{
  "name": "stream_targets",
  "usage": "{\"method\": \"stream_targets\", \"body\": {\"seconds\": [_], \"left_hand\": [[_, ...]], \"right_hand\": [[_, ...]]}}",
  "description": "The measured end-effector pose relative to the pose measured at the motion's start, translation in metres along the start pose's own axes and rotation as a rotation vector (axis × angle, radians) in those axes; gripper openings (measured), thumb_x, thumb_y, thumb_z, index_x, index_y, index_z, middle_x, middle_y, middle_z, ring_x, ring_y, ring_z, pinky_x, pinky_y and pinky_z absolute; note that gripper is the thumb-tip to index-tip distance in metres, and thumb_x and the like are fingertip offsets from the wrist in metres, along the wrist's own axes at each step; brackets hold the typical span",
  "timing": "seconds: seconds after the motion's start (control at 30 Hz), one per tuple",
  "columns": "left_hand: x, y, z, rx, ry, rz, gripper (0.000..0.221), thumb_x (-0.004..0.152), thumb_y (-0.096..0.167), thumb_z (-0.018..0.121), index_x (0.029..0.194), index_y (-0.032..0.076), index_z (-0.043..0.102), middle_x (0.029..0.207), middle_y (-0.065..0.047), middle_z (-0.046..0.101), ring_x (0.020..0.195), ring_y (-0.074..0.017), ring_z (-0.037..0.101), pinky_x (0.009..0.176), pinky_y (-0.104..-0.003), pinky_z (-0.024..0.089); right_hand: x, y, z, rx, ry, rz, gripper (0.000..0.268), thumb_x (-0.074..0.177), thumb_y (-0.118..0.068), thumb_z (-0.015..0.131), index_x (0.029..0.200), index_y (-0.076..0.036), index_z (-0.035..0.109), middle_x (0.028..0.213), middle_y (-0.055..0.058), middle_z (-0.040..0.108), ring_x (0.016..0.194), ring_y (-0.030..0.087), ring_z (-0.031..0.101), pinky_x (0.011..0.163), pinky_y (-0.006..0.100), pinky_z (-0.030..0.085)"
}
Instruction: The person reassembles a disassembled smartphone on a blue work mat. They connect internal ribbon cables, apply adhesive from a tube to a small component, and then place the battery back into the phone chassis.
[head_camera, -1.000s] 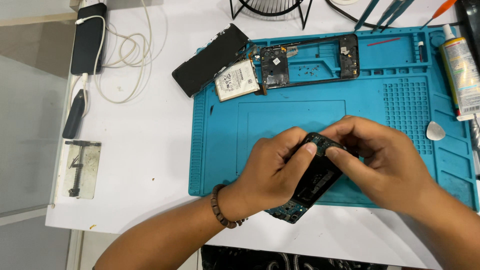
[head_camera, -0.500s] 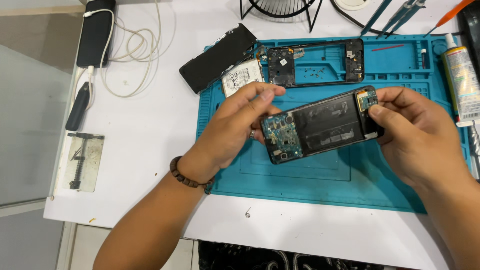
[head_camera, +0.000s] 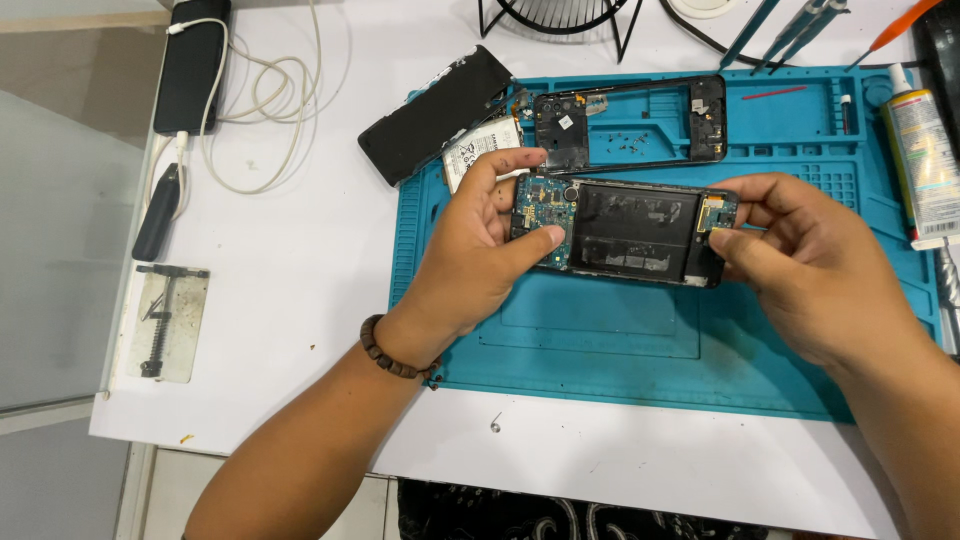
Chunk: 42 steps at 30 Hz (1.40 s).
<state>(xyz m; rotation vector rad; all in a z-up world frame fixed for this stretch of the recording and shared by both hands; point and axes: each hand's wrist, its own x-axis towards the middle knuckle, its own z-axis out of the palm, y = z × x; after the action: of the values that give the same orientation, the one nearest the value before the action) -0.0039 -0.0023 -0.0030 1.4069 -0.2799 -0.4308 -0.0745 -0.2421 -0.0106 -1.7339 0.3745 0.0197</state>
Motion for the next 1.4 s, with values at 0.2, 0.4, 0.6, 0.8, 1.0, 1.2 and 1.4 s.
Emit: {"method": "stream_targets", "body": {"seconds": [0.2, 0.4, 0.6, 0.8, 1.0, 1.2, 1.4], "left_hand": [[0.001, -0.007, -0.001, 0.086, -0.041, -0.009, 0.048, 0.082, -0.001, 0.063, 0.125, 0.009, 0.045, 0.115, -0.010, 0.062, 0.099, -0.0150, 0.064, 0.086, -0.026, 0.057], [0.000, 0.003, 0.001, 0.310, -0.060, -0.168, 0.038, 0.080, 0.010, 0.065, 0.115, 0.016, 0.051, 0.113, -0.008, 0.063, 0.086, -0.0136, 0.067, 0.072, -0.023, 0.059], [-0.002, 0.012, 0.001, 0.589, -0.057, -0.173, 0.035, 0.078, 0.016, 0.066, 0.111, 0.019, 0.054, 0.112, 0.008, 0.058, 0.057, -0.0077, 0.036, 0.055, -0.025, 0.038], [-0.002, 0.010, -0.007, 0.769, -0.110, -0.066, 0.038, 0.077, 0.021, 0.069, 0.112, 0.015, 0.053, 0.114, 0.000, 0.060, 0.105, -0.0156, 0.057, 0.085, -0.031, 0.048], [-0.003, 0.001, -0.011, 0.997, -0.141, 0.109, 0.037, 0.077, 0.025, 0.065, 0.109, 0.010, 0.054, 0.111, -0.004, 0.058, 0.106, -0.0220, 0.056, 0.084, -0.037, 0.046], [-0.003, -0.002, -0.012, 1.054, -0.129, 0.197, 0.037, 0.076, 0.027, 0.067, 0.104, 0.006, 0.056, 0.103, -0.006, 0.047, 0.105, -0.0235, 0.049, 0.091, -0.036, 0.044], [-0.002, -0.006, -0.013, 1.157, -0.133, 0.264, 0.038, 0.075, 0.029, 0.074, 0.102, 0.008, 0.058, 0.099, -0.005, 0.053, 0.100, -0.0250, 0.049, 0.086, -0.038, 0.044]], "right_hand": [[-0.002, -0.015, -0.004, -0.239, -0.077, 0.012, 0.035, 0.086, 0.004, 0.061, 0.120, -0.004, 0.059, 0.071, 0.008, 0.050, 0.059, 0.019, 0.059, 0.062, 0.026, 0.045], [0.000, -0.019, -0.007, -0.378, -0.121, 0.087, 0.033, 0.085, 0.001, 0.065, 0.117, -0.004, 0.061, 0.072, 0.010, 0.057, 0.064, 0.019, 0.059, 0.064, 0.029, 0.050], [-0.004, -0.022, -0.004, -0.595, -0.103, 0.088, 0.035, 0.083, -0.010, 0.071, 0.117, -0.012, 0.065, 0.074, 0.004, 0.060, 0.065, 0.015, 0.053, 0.063, 0.029, 0.043], [-0.004, -0.019, -0.005, -0.845, -0.132, -0.026, 0.038, 0.082, -0.020, 0.069, 0.120, -0.022, 0.064, 0.086, -0.002, 0.061, 0.073, 0.014, 0.057, 0.063, 0.032, 0.047], [-0.004, -0.020, -0.004, -0.896, -0.170, -0.099, 0.041, 0.082, -0.024, 0.068, 0.123, -0.024, 0.063, 0.099, 0.002, 0.055, 0.077, 0.019, 0.054, 0.069, 0.035, 0.046], [-0.002, -0.013, -0.006, -0.970, -0.186, -0.164, 0.045, 0.083, -0.026, 0.065, 0.128, -0.026, 0.060, 0.098, 0.002, 0.054, 0.081, 0.020, 0.057, 0.072, 0.037, 0.046], [-0.002, -0.011, -0.005, -1.039, -0.216, -0.235, 0.049, 0.083, -0.026, 0.064, 0.131, -0.019, 0.056, 0.113, 0.004, 0.054, 0.087, 0.022, 0.059, 0.072, 0.040, 0.051]]}}
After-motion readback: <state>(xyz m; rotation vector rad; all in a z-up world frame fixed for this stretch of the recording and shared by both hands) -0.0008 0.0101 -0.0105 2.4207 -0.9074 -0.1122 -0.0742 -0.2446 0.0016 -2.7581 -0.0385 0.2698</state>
